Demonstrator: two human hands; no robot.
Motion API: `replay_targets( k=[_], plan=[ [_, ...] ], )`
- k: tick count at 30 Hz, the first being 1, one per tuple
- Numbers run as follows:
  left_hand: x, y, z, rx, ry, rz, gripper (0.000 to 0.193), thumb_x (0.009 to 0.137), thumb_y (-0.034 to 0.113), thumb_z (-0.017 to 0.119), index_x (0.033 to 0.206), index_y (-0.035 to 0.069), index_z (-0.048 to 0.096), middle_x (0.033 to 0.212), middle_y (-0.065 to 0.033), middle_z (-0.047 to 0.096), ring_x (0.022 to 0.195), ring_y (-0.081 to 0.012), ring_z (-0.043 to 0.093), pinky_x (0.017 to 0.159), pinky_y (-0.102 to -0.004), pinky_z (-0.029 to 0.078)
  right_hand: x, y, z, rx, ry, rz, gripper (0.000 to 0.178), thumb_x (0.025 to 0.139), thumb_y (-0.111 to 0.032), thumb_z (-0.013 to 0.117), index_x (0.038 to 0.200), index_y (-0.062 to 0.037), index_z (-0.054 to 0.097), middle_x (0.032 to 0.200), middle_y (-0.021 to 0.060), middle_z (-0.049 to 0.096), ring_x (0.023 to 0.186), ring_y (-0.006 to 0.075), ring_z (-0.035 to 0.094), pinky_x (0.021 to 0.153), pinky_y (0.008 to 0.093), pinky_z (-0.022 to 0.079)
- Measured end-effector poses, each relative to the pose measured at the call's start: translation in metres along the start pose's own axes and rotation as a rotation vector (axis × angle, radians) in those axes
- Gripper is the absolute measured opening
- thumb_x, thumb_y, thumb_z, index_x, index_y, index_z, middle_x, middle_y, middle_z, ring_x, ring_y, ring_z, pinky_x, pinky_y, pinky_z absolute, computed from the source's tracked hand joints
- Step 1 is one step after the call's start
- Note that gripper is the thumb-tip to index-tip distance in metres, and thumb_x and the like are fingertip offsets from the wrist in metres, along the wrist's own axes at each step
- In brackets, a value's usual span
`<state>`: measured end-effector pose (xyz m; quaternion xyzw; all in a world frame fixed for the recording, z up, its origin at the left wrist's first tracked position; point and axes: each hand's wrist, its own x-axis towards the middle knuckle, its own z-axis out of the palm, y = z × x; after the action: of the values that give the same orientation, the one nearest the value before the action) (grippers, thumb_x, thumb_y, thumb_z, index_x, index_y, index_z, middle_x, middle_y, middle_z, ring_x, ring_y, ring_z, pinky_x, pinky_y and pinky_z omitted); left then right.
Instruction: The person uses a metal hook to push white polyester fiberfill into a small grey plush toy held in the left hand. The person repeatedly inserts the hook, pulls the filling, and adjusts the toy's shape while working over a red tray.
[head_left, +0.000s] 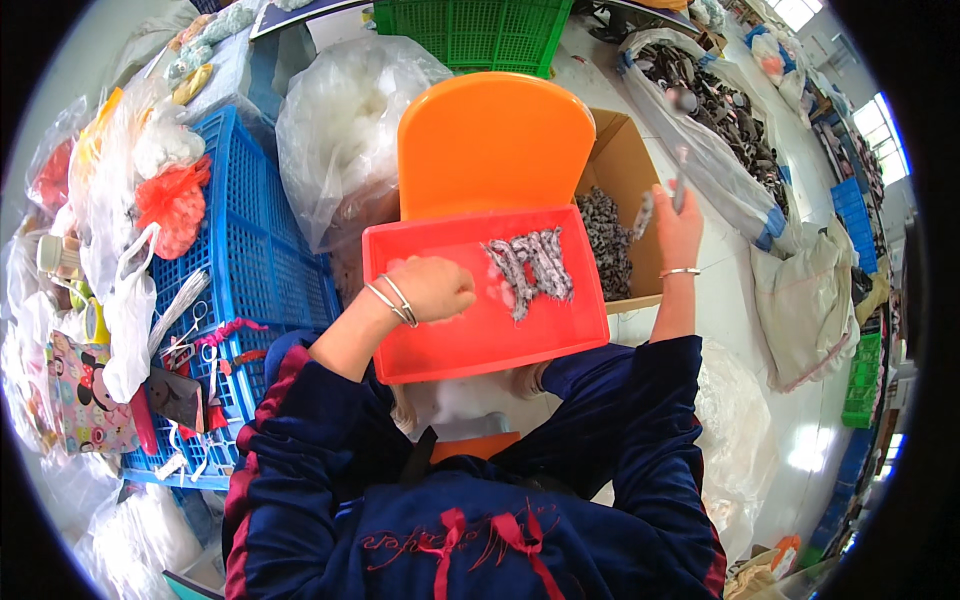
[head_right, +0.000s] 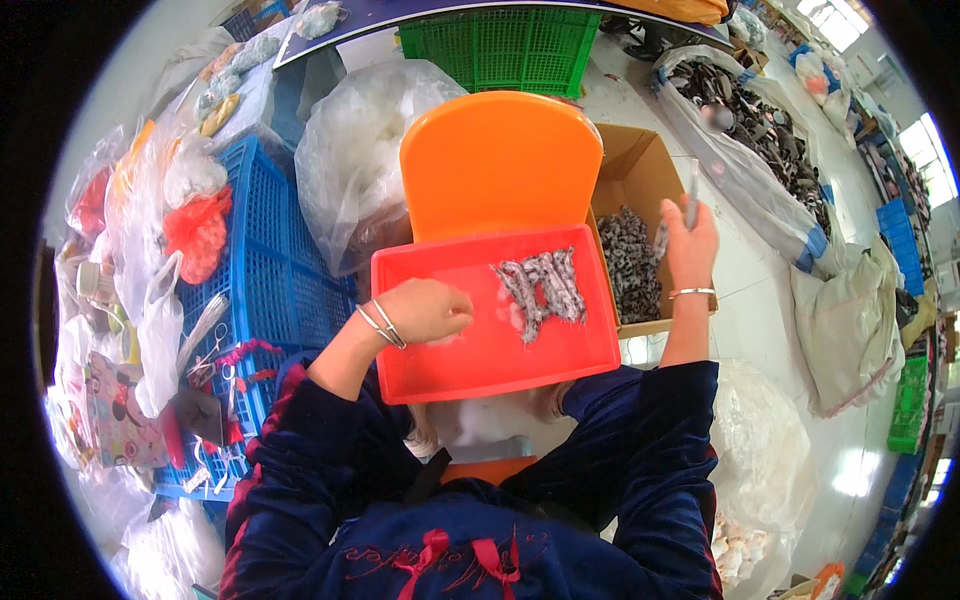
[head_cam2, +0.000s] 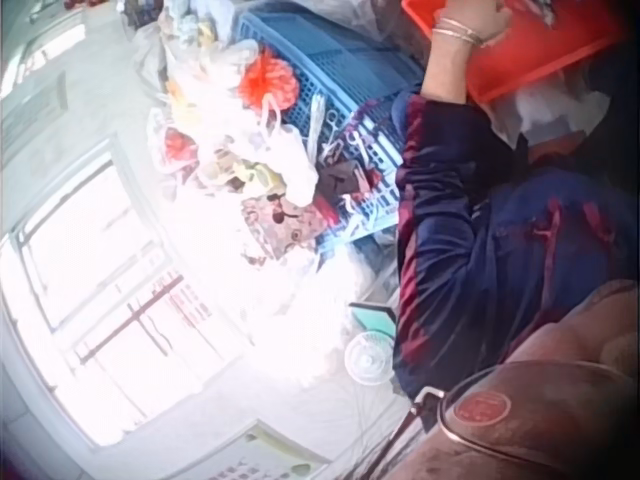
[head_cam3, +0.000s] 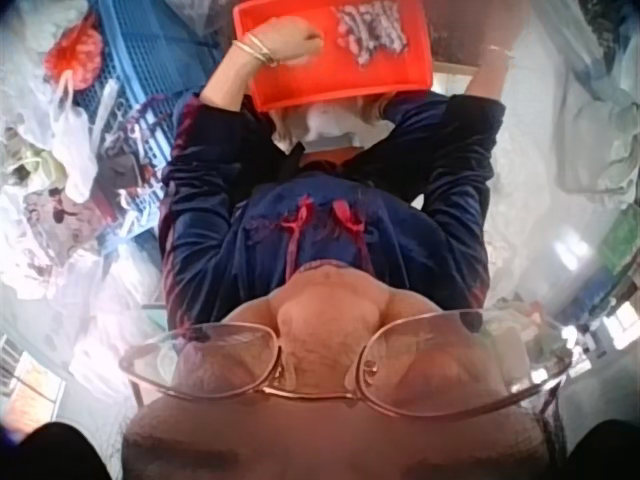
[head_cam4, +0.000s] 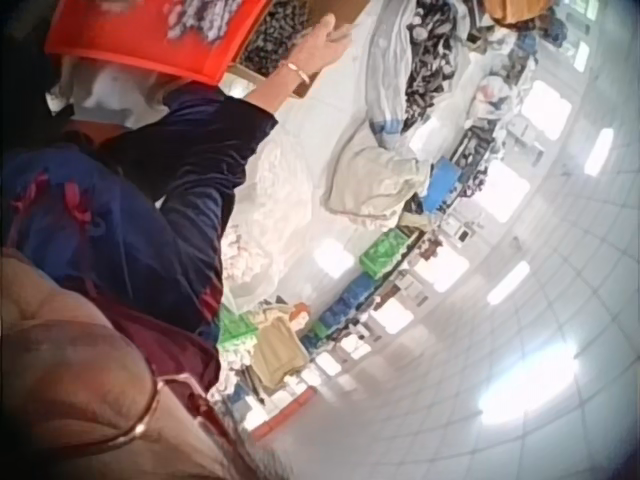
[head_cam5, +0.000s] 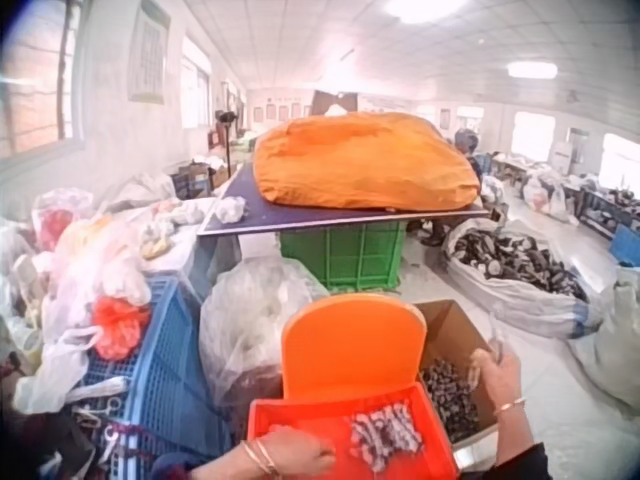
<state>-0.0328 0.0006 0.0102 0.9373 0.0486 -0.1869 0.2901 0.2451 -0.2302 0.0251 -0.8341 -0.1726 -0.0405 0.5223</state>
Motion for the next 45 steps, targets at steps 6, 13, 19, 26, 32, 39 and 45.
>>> replay_targets(
  k=[6, 13, 19, 26, 32, 39, 45],
  plan=[
    [0.007, -0.020, -0.003, -0.043, 0.158, 0.056, 0.033, 0.089, 0.026, 0.052, 0.104, 0.001, 0.066, 0.098, -0.0189, 0.068, 0.092, -0.0357, 0.064, 0.084, -0.0414, 0.050, -0.068, -0.002, 0.080, -0.263, -0.687, -0.212, 0.035, 0.085, -0.034, 0.066, 0.085, 0.0005, 0.061, 0.081, 0.0224, 0.064, 0.077, 0.0349, 0.064, 0.068, 0.0396, 0.050],
    [-0.001, -0.024, -0.005, -0.120, 0.099, 0.085, 0.032, 0.090, 0.025, 0.051, 0.100, -0.001, 0.066, 0.092, -0.0194, 0.067, 0.084, -0.0350, 0.064, 0.079, -0.0405, 0.051, -0.096, 0.039, 0.127, -0.836, -1.034, -0.175, 0.031, 0.081, -0.034, 0.064, 0.088, -0.0038, 0.068, 0.091, 0.0196, 0.068, 0.093, 0.0366, 0.065, 0.079, 0.0446, 0.052],
    [-0.003, -0.024, -0.012, -0.070, 0.110, 0.058, 0.033, 0.090, 0.026, 0.053, 0.102, -0.002, 0.065, 0.095, -0.0211, 0.066, 0.087, -0.0350, 0.064, 0.080, -0.0408, 0.050, -0.075, 0.000, 0.094, -0.144, -1.138, -0.010, 0.018, 0.083, -0.018, 0.062, 0.089, -0.0018, 0.066, 0.063, 0.0076, 0.058, 0.054, 0.0159, 0.051, 0.052, 0.0304, 0.041],
    [0.003, 0.000, -0.009, -0.721, 0.301, 0.187, 0.028, 0.088, 0.023, 0.065, 0.099, -0.003, 0.067, 0.081, -0.0079, 0.067, 0.074, -0.0166, 0.061, 0.069, -0.0325, 0.049, -0.082, -0.052, 0.061, 0.336, -1.288, 0.359, 0.012, 0.087, -0.010, 0.064, 0.096, -0.0009, 0.065, 0.070, -0.0041, 0.057, 0.055, 0.0023, 0.042, 0.048, 0.0200, 0.033],
    [0.009, 0.008, -0.017, -1.088, 0.376, 0.078, 0.021, 0.089, 0.022, 0.067, 0.088, 0.001, 0.070, 0.069, 0.0055, 0.056, 0.064, -0.0018, 0.045, 0.056, -0.0217, 0.038, -0.082, -0.051, 0.053, 0.344, -1.259, 0.297, 0.013, 0.088, -0.012, 0.064, 0.094, -0.0008, 0.064, 0.075, -0.0002, 0.064, 0.054, 0.0025, 0.045, 0.048, 0.0191, 0.033],
    [0.008, 0.006, -0.022, -1.240, 0.450, 0.066, 0.030, 0.092, 0.021, 0.062, 0.066, 0.008, 0.055, 0.059, 0.0051, 0.046, 0.054, -0.0043, 0.038, 0.050, -0.0212, 0.030, -0.073, -0.047, 0.041, 0.456, -1.132, 0.367, 0.017, 0.090, -0.010, 0.062, 0.102, 0.0010, 0.062, 0.075, 0.0016, 0.065, 0.051, 0.0034, 0.043, 0.046, 0.0195, 0.033],
    [-0.005, 0.015, -0.032, -1.373, 0.476, 0.062, 0.020, 0.094, 0.017, 0.059, 0.082, 0.003, 0.067, 0.064, 0.0011, 0.055, 0.056, -0.0055, 0.046, 0.052, -0.0205, 0.037, -0.072, -0.053, 0.045, 0.390, -0.982, 0.347, 0.011, 0.088, -0.010, 0.064, 0.094, -0.0009, 0.064, 0.069, -0.0033, 0.058, 0.053, 0.0032, 0.045, 0.048, 0.0191, 0.034]
  ],
)
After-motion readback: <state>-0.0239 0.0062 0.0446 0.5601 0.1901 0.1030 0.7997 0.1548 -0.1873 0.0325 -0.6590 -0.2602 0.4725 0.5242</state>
